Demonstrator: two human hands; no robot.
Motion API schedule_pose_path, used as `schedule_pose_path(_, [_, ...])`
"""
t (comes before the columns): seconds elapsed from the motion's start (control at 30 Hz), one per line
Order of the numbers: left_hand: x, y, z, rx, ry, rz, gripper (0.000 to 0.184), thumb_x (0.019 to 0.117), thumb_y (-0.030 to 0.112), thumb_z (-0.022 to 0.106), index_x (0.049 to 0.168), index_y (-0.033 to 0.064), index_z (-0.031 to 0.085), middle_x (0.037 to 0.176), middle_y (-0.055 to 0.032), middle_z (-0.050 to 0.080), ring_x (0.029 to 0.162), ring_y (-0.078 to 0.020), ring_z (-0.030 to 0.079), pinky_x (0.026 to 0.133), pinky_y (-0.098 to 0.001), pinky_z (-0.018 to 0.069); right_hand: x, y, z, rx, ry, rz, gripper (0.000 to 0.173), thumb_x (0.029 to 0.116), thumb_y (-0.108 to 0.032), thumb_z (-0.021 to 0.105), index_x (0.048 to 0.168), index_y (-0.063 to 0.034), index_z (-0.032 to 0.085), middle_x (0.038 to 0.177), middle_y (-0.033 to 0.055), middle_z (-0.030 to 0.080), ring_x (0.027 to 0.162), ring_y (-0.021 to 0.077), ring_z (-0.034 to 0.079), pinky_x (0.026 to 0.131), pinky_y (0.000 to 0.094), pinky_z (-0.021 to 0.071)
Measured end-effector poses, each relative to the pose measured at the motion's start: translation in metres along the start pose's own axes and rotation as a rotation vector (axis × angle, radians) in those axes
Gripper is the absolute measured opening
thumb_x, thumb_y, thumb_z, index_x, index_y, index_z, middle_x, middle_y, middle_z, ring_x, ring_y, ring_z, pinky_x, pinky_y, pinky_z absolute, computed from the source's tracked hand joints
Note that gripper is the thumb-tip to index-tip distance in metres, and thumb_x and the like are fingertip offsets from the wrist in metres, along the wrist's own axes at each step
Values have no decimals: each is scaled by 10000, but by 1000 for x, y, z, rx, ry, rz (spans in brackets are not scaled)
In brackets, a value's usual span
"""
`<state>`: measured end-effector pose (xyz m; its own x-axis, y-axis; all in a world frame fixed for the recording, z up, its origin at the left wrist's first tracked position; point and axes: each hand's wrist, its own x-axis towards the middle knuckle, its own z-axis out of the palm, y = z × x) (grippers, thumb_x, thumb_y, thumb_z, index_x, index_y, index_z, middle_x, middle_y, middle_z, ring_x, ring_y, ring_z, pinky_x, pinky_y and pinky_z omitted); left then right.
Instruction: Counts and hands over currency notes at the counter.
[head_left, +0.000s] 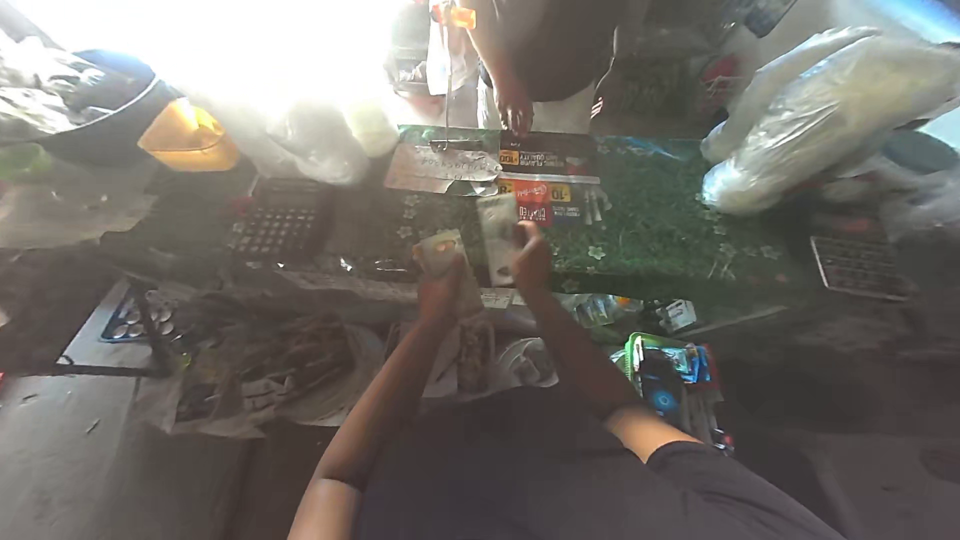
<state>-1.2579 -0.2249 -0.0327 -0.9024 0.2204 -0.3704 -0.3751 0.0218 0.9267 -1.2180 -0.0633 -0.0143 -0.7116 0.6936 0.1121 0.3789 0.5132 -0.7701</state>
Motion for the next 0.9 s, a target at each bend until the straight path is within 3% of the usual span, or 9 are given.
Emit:
schedule_pose_path(0.13, [14, 18, 6, -39, 43, -98, 515, 1001, 370, 664, 1293, -37, 543, 1009, -172, 695, 839, -234, 705, 753, -427, 611, 80, 37, -23, -230, 195, 120, 393, 1092, -290, 458, 1259, -3, 667, 1203, 234, 701, 1165, 399, 666, 1004, 576, 512])
schedule_pose_path(0.23, [18, 24, 13, -103, 32, -84, 394, 1003, 209, 653, 1291, -32, 534, 1036, -177, 698, 857, -234, 714, 753, -414, 614, 82, 48, -33, -382, 240, 131, 625, 1003, -409, 643, 1431, 35, 542, 1393, 327, 543, 1306, 486, 527, 1091, 617, 419])
schedule_pose_path(0.3, [15, 28, 18, -50, 9, -31, 396, 972, 191, 702, 1275, -25, 565, 1037, -157, 690, 872, -209, 691, 782, -397, 596, 53, 41, -32, -342, 310, -43, 598, 984, -405, 655, 1381, 35, 578, 1314, 328, 588, 1244, 498, 562, 1070, 629, 438])
schedule_pose_path(0.43, [10, 13, 37, -96, -113, 52, 411, 912, 185, 785, 1212, -19, 594, 939, -123, 710, 790, -180, 701, 731, -372, 618, -25, 11, -13, -128, -61, -190, 506, 1061, -487, 496, 1250, -53, 677, 1059, 176, 712, 935, 341, 701, 836, 557, 580])
schedule_pose_path(0.5, [5, 11, 45, -61, -117, 31, 436, 909, 244, 796, 1198, -16, 598, 923, -121, 697, 780, -179, 687, 730, -372, 605, -37, 6, -5, -76, -49, -185, 377, 1078, -349, 512, 1171, -27, 684, 962, 180, 725, 849, 345, 719, 754, 565, 583])
schedule_pose_path(0.6, [1, 12, 43, -71, -148, -8, 495, 977, 361, 707, 1255, -27, 575, 976, -142, 714, 820, -207, 710, 768, -398, 615, -1, 9, -24, -63, 53, -51, 396, 1096, -294, 475, 1217, 42, 647, 1030, 253, 712, 975, 416, 709, 877, 606, 555])
schedule_pose_path(0.73, [9, 8, 25, -366, -234, -86, 346, 1063, 165, 553, 1338, -32, 483, 1093, -188, 729, 888, -284, 754, 773, -434, 642, 78, 38, -61, -125, 126, 70, 437, 1074, -348, 534, 1246, 32, 666, 1144, 254, 707, 1109, 410, 678, 993, 591, 507])
schedule_pose_path(0.83, [5, 9, 15, -371, -166, -96, 360, 1030, 93, 597, 1342, -38, 472, 1089, -193, 728, 887, -285, 756, 766, -427, 646, 91, 52, -58, -336, 109, 160, 610, 1024, -466, 605, 1361, 42, 586, 1288, 284, 648, 1250, 438, 608, 1067, 601, 464])
schedule_pose_path(0.9, [5, 7, 10, -327, -133, -71, 418, 997, 97, 653, 1352, -44, 482, 1076, -206, 721, 894, -293, 750, 767, -433, 645, 66, 47, -45, -363, 215, 52, 636, 1009, -468, 616, 1390, 38, 560, 1330, 297, 606, 1280, 450, 571, 1093, 590, 442])
